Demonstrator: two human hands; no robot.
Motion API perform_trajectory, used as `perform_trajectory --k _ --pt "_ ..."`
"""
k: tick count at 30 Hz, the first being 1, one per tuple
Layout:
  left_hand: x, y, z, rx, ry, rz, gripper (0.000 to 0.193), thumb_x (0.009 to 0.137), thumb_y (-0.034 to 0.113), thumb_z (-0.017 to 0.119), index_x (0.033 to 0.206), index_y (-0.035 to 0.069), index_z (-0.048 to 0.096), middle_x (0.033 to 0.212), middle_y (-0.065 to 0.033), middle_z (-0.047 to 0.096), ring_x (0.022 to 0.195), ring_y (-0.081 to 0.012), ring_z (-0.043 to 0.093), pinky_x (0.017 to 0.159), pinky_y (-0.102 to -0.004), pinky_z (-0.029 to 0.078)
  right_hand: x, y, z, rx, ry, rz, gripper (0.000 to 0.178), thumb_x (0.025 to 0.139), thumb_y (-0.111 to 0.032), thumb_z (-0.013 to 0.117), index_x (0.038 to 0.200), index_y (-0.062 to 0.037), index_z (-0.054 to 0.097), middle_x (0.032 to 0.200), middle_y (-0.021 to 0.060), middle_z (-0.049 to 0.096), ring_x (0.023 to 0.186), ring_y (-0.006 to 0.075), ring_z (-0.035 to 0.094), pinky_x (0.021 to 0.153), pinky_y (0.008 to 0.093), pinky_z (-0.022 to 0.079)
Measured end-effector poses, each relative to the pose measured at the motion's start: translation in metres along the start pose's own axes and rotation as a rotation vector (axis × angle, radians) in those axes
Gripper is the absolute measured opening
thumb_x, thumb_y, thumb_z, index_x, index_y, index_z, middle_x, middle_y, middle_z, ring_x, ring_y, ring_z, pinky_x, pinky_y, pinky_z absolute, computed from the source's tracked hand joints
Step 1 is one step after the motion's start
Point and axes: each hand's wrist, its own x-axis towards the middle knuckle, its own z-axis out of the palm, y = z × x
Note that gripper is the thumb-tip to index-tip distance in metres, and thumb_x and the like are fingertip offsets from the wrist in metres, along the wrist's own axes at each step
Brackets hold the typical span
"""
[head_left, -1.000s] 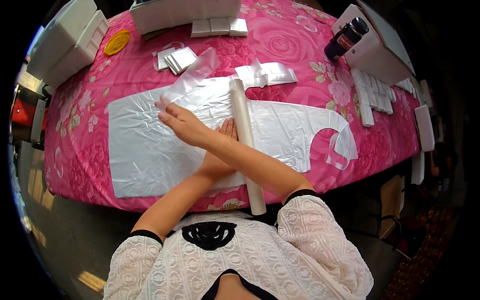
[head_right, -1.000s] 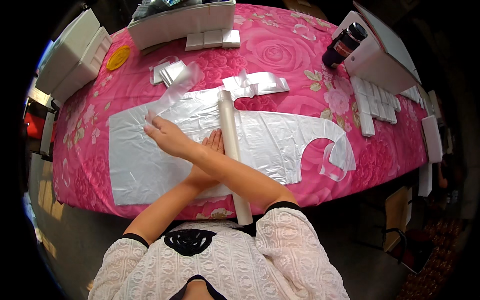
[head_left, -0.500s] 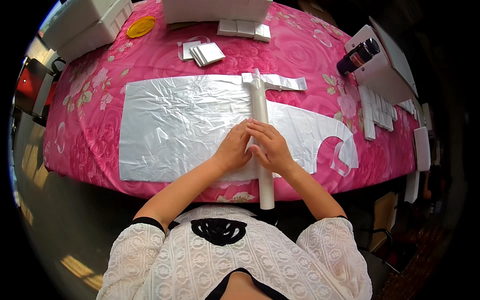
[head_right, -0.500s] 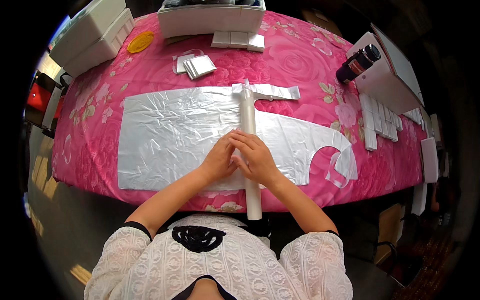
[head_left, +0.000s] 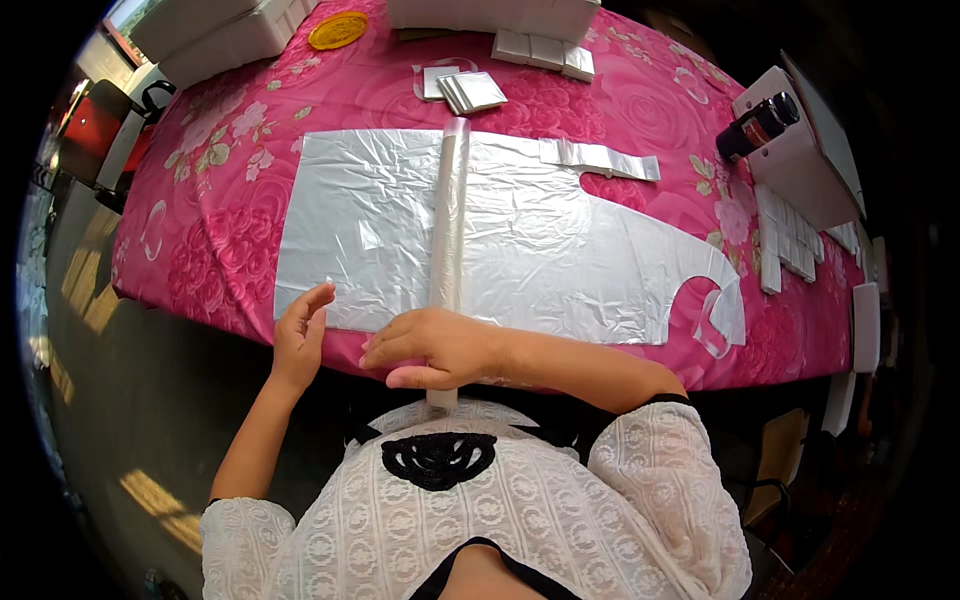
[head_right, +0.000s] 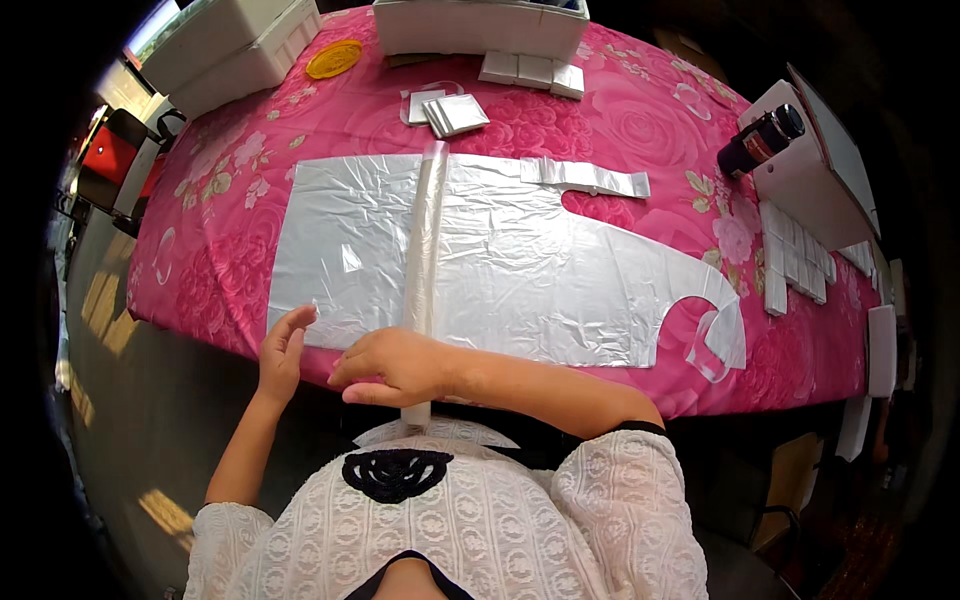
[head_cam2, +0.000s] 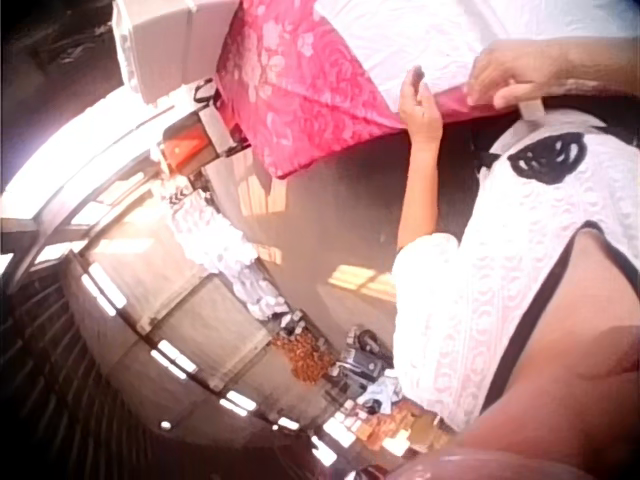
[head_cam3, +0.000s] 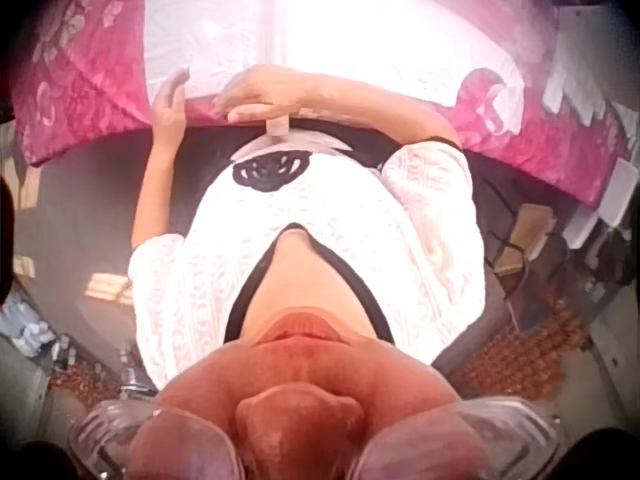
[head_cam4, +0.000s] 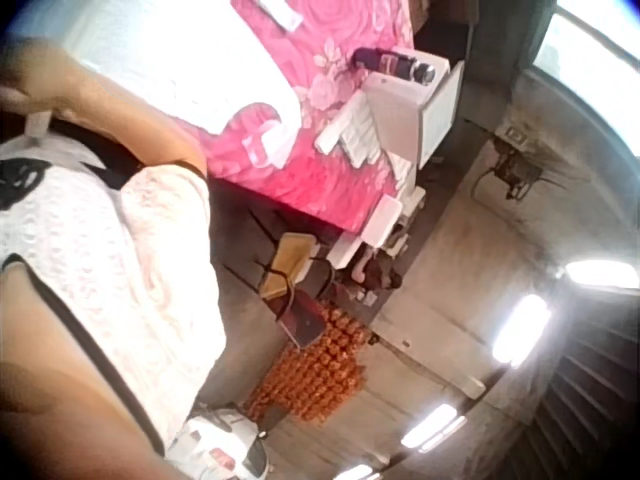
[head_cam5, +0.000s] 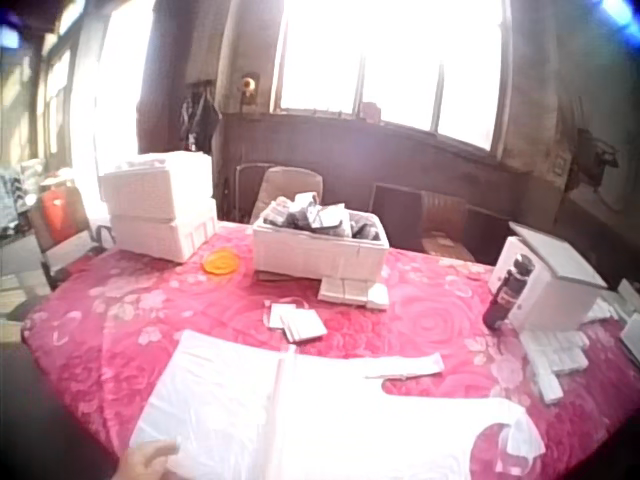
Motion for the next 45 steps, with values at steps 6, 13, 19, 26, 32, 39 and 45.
perform_trajectory --k 6,13,19,26,32,39,45 --pt "-0.053 -0.003 -0.025 0.037 0.081 -0.146 0.030 0.087 0.007 0.045 0.114 -0.003 0.053 0.112 -0.0138 0.057 0.104 -0.0219 0.055 0.090 -0.0303 0.041 0.012 0.065 -0.037 -0.773 0.090 0.126 0.057 0.086 -0.043 0.046 0.129 -0.0055 0.041 0.132 0.0157 0.042 0.126 0.0321 0.033 0.103 0.0441 0.026" --pt "-0.065 -0.007 -0.006 0.445 0.084 -0.070 0.064 0.079 0.026 0.062 0.127 -0.003 0.031 0.104 -0.0180 0.048 0.095 -0.0307 0.049 0.083 -0.0372 0.041 0.105 0.106 -0.003 -0.806 -0.069 0.025 0.062 0.082 -0.047 0.049 0.126 -0.0033 0.044 0.134 0.0139 0.039 0.128 0.0297 0.031 0.106 0.0456 0.019" --pt "-0.057 -0.027 -0.006 0.152 0.095 -0.404 0.058 0.069 0.021 0.074 0.113 -0.001 0.043 0.097 -0.0129 0.054 0.086 -0.0250 0.056 0.075 -0.0352 0.047 0.152 0.100 0.058 -0.598 0.524 0.283 0.056 0.079 -0.024 0.054 0.128 -0.0012 0.041 0.140 0.0232 0.024 0.132 0.0367 0.018 0.108 0.0459 0.013" --pt "-0.044 0.015 0.005 -0.876 -0.177 -0.426 0.057 0.073 0.026 0.070 0.115 -0.004 0.046 0.092 -0.0084 0.057 0.076 -0.0128 0.058 0.067 -0.0269 0.050 0.137 0.058 0.013 0.762 0.799 0.337 0.078 0.072 -0.019 0.061 0.133 0.0046 0.019 0.125 0.0227 0.039 0.115 0.0285 0.042 0.097 0.0379 0.037" --pt "-0.009 0.041 0.028 -1.449 -0.642 -0.362 0.076 0.067 0.041 0.062 0.120 -0.009 0.041 0.077 -0.0120 0.056 0.063 -0.0168 0.057 0.058 -0.0287 0.052 0.100 0.008 -0.044 1.126 0.759 0.242 0.055 0.071 -0.019 0.067 0.114 0.0003 0.038 0.088 0.0085 0.054 0.079 0.0152 0.057 0.072 0.0316 0.048" --pt "0.017 0.069 0.058 -0.565 -0.225 -0.373 0.038 0.072 0.014 0.070 0.101 -0.001 0.050 0.087 -0.0061 0.058 0.074 -0.0109 0.056 0.064 -0.0269 0.047 0.069 0.001 -0.075 0.618 0.820 0.287 0.052 0.071 -0.029 0.073 0.107 -0.0008 0.047 0.088 0.0062 0.054 0.080 0.0144 0.057 0.073 0.0313 0.046" --pt "0.019 0.084 0.068 -0.410 -0.004 -0.233 0.027 0.072 0.007 0.069 0.092 0.002 0.052 0.078 -0.0027 0.056 0.067 -0.0089 0.054 0.060 -0.0248 0.045 0.026 0.010 -0.083 0.721 0.549 0.329 0.037 0.066 -0.021 0.080 0.087 -0.0037 0.054 0.073 0.0010 0.056 0.060 0.0078 0.050 0.053 0.0222 0.041"
